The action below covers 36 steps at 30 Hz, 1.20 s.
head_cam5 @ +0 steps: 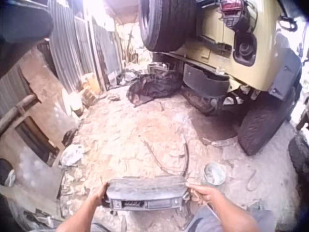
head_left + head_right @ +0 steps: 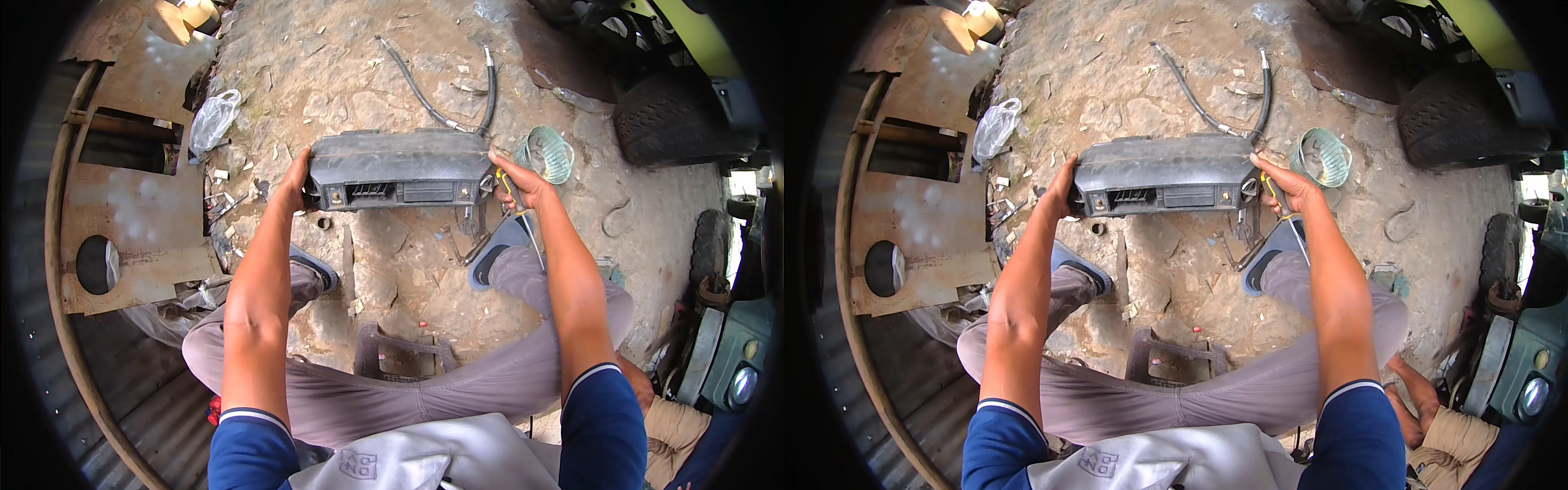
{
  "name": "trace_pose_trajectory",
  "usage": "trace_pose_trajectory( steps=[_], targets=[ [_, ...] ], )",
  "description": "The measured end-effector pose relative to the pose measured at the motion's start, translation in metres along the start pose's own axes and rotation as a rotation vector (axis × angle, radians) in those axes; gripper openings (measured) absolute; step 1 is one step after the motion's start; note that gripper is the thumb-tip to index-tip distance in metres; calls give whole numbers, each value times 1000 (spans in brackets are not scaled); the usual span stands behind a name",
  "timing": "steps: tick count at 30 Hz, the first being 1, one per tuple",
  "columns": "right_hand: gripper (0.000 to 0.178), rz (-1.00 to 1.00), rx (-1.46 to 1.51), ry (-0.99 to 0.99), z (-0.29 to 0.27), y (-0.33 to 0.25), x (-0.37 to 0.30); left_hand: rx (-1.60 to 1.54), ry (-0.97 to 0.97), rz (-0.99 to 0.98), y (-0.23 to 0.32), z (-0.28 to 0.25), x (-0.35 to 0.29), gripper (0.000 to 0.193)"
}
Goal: The person disassembles an automotive component, likely an air conditioning evaporator housing, by removing screws with a screwdriver and prying the casing apart with a wrench and their hands.
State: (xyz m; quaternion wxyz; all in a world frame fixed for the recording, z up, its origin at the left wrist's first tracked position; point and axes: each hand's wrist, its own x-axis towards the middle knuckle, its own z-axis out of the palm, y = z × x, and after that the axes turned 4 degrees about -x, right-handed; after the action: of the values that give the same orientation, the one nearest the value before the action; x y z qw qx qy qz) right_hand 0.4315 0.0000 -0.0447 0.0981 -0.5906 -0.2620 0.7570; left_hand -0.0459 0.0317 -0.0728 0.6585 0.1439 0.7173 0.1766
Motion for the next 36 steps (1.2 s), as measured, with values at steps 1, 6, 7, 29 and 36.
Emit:
trace_pose_trajectory(
  steps=[1,6,7,29,36],
  targets=[
    [58,-22,-26,22,2,0,0,7,-17,18,3,-3,2,85],
    [67,-121,-43,167,2,6,10,112,-99,205,9,-5,-13,96],
    [68,-146,-32,195,5,4,11,144,-97,263,9,-11,-13,97],
    [52,-591,205,513,-15,-15,131,-588,-244,678,42,-23,124,52],
    [46,-526,171,311,-70,14,184,-627,-347,601,33,-33,214,37]
  ],
)
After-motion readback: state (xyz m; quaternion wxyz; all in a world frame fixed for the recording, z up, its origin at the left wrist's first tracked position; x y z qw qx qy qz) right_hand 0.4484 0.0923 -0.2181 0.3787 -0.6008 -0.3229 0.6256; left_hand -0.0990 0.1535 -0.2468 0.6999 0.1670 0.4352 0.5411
